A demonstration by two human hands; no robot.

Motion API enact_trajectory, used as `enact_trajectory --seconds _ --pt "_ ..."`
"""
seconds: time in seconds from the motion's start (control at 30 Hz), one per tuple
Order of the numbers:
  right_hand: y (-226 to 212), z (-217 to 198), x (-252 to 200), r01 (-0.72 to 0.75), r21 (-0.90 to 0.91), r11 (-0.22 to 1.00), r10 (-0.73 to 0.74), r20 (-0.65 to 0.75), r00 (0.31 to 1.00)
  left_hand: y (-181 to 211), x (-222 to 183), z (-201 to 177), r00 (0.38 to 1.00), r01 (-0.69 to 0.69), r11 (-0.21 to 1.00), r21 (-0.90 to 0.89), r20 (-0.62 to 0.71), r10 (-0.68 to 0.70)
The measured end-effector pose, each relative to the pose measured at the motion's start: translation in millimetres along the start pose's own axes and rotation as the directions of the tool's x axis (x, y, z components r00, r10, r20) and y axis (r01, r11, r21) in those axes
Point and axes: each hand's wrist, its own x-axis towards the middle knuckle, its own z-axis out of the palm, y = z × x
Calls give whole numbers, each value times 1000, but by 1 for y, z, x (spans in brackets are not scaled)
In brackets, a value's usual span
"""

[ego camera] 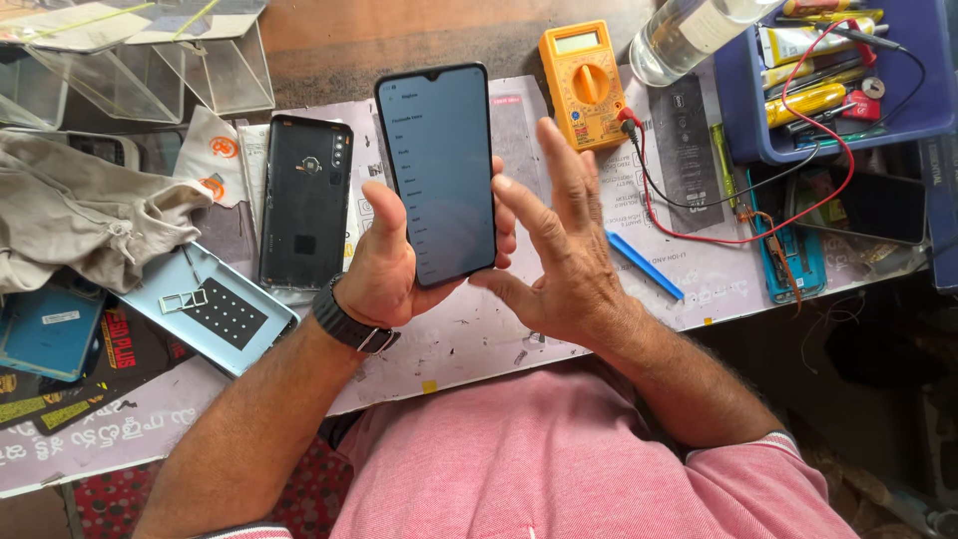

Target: The person cleans a small green circuit board with a spray and a toothbrush. They then insert the board into the bottom of a disassembled smartphone and connect a ribbon cable. Finally, they test the phone's screen and dial pad functionality.

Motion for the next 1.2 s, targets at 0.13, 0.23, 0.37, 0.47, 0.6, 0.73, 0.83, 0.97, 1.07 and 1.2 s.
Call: enact_trajectory --seconds 0.13,0.23,0.37,0.47,0.6,0.73,0.83,0.97,1.07,1.2 --pt "5 -4 -6 55 -141 989 -62 -46 997 1 -1 0 1000 0 999 40 -14 1" --pt "8 -2 -13 70 -261 963 -87 -55 995 1 -1 -1 1000 -5 999 32 -22 6" --pt "15 2 -18 77 -295 952 -94 -42 995 1 0 -2 1000 -7 999 47 -27 8" --pt "17 4 -17 69 -306 949 -82 -30 996 1 0 -2 1000 -15 998 65 -18 16" --pt "18 6 -15 70 -323 944 -79 -15 997 0 0 -2 999 -17 998 67 -34 19" --pt "21 5 -14 80 -286 955 -100 -57 993 1 1 -3 999 -16 995 100 -35 20" --pt "23 4 -15 79 -294 953 -102 -62 993 0 2 -3 1000 -25 995 93 -7 25" --pt "21 6 -13 88 -327 941 -109 -48 993 1 4 -2 999 -29 993 112 -19 32" --pt "22 8 -13 93 -321 943 -118 -60 991 0 4 -1 1000 -27 994 106 -10 28" --pt "29 3 -13 106 -234 966 -154 -196 968 0 4 -2 999 -24 996 88 32 21"
